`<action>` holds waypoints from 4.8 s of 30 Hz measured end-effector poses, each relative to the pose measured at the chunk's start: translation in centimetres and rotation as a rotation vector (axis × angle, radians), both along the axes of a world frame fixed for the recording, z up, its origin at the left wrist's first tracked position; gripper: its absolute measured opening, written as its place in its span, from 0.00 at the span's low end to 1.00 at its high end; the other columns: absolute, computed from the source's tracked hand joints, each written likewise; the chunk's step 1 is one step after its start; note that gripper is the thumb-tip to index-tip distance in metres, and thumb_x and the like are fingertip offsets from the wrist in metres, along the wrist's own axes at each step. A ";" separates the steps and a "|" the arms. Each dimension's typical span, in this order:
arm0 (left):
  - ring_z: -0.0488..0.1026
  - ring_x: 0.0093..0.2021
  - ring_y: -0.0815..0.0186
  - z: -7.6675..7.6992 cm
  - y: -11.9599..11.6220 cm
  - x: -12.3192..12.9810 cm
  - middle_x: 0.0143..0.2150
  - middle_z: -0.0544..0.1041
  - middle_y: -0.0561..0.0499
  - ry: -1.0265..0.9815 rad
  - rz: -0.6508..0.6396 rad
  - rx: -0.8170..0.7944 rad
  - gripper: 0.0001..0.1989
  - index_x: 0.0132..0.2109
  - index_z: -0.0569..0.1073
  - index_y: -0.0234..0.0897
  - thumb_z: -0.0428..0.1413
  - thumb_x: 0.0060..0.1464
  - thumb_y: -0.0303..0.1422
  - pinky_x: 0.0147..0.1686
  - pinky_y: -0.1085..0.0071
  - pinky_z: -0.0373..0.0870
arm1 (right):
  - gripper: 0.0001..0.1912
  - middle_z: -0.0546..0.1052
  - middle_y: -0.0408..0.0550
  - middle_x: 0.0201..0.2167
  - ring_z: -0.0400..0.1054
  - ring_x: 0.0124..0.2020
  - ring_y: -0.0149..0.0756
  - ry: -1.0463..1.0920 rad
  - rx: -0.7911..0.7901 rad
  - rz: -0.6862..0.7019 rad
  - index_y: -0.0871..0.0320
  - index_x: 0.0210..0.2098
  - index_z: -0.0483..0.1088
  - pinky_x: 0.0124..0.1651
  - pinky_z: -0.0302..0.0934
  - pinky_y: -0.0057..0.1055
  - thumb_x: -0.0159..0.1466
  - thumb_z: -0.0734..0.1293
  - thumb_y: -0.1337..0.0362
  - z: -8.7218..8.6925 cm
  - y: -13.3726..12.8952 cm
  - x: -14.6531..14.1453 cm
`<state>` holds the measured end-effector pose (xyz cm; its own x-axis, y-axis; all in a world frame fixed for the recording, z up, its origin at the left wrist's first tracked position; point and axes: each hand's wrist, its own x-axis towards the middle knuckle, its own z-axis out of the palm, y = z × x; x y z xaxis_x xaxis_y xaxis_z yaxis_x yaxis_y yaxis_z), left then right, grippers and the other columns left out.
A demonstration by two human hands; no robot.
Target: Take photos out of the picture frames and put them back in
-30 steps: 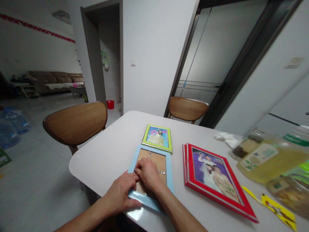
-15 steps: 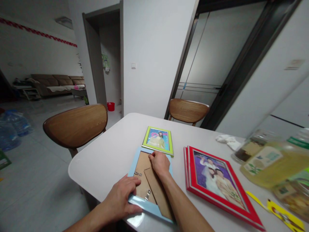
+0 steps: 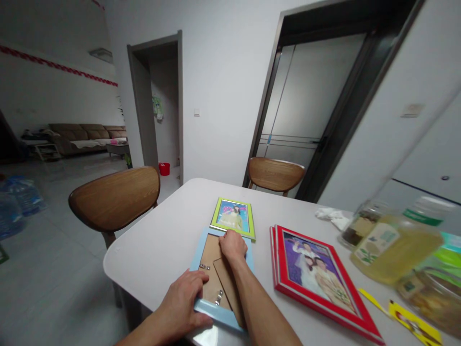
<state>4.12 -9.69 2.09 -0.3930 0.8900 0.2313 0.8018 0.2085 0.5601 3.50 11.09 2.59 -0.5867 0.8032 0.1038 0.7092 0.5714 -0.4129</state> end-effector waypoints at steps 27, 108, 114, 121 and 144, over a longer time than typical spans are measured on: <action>0.69 0.41 0.60 4.8 3.0 4.9 0.39 0.72 0.47 -0.938 0.028 0.575 0.18 0.37 0.63 0.37 0.46 0.49 0.48 0.41 0.65 0.65 | 0.15 0.75 0.48 0.32 0.69 0.33 0.35 1.214 -1.341 0.124 0.58 0.35 0.66 0.36 0.62 0.32 0.51 0.62 0.56 1.8 -8.3 10.1; 0.66 0.47 0.64 2.1 0.0 0.3 0.50 0.67 0.48 -0.693 0.239 0.521 0.32 0.55 0.49 0.36 0.53 0.43 0.29 0.47 0.70 0.63 | 0.32 0.54 0.57 0.57 0.46 0.57 0.44 0.302 -0.163 0.537 0.60 0.51 0.60 0.57 0.42 0.43 0.48 0.64 0.55 1.0 -7.7 10.6; 0.59 0.53 0.59 0.2 -0.2 -1.3 0.54 0.62 0.43 -0.366 0.284 0.264 0.34 0.56 0.53 0.30 0.56 0.41 0.31 0.53 0.65 0.55 | 0.30 0.57 0.58 0.55 0.47 0.56 0.47 0.201 -0.016 0.615 0.58 0.48 0.63 0.55 0.44 0.47 0.45 0.67 0.60 -0.7 -5.7 11.0; 0.57 0.55 0.57 -0.7 0.1 -1.1 0.56 0.60 0.40 -0.071 0.288 0.014 0.31 0.57 0.52 0.29 0.52 0.46 0.33 0.55 0.59 0.49 | 0.28 0.58 0.57 0.54 0.47 0.56 0.46 0.183 0.009 0.694 0.57 0.47 0.64 0.55 0.44 0.45 0.45 0.66 0.63 -0.1 -4.5 10.9; 0.52 0.58 0.60 0.5 1.4 -1.8 0.54 0.63 0.44 0.088 -0.028 -0.097 0.12 0.40 0.67 0.36 0.54 0.45 0.30 0.55 0.60 0.47 | 0.08 0.68 0.49 0.45 0.58 0.48 0.41 0.126 0.046 0.678 0.51 0.30 0.74 0.49 0.52 0.40 0.52 0.63 0.64 0.7 -3.9 7.6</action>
